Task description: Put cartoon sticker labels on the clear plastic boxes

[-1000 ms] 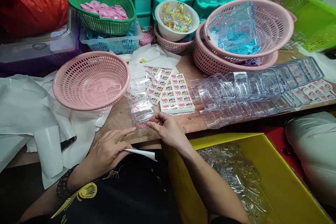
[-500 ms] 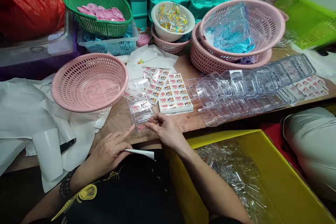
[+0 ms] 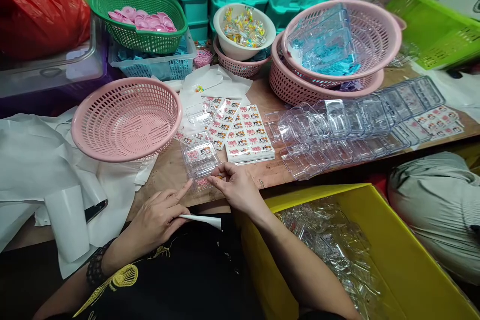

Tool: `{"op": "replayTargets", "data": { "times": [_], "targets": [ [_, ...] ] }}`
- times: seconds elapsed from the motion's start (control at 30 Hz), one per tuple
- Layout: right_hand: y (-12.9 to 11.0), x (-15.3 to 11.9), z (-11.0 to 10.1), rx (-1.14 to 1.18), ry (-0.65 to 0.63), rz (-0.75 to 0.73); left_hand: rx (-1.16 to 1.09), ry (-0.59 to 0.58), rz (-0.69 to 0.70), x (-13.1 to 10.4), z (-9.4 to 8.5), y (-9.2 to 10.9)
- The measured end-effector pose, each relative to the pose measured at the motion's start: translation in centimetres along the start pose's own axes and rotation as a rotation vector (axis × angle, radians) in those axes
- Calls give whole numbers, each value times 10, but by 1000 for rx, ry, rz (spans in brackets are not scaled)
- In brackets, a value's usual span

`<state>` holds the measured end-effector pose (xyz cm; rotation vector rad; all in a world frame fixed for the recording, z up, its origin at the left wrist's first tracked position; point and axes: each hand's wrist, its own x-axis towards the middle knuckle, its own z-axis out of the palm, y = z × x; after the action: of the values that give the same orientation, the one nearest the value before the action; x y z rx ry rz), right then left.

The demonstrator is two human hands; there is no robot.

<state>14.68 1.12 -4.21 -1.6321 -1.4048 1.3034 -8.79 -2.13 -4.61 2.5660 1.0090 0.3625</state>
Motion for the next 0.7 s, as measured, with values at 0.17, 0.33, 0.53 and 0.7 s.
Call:
{"op": "replayTargets", "data": {
  "times": [0.17,0.33,0.53,0.7],
  "targets": [
    [1,-3,3,-100,42,-50,35,-3,11,5,1,4],
    [3,-9,11,-397,181,-177,48,-60,8,13,4,5],
    [12,-15,11,-662,319,-229,40,-65,-26,16,3,4],
    [18,10,-18,-420,365,-39,-183,-58,-50,13,0,-4]
  ]
}}
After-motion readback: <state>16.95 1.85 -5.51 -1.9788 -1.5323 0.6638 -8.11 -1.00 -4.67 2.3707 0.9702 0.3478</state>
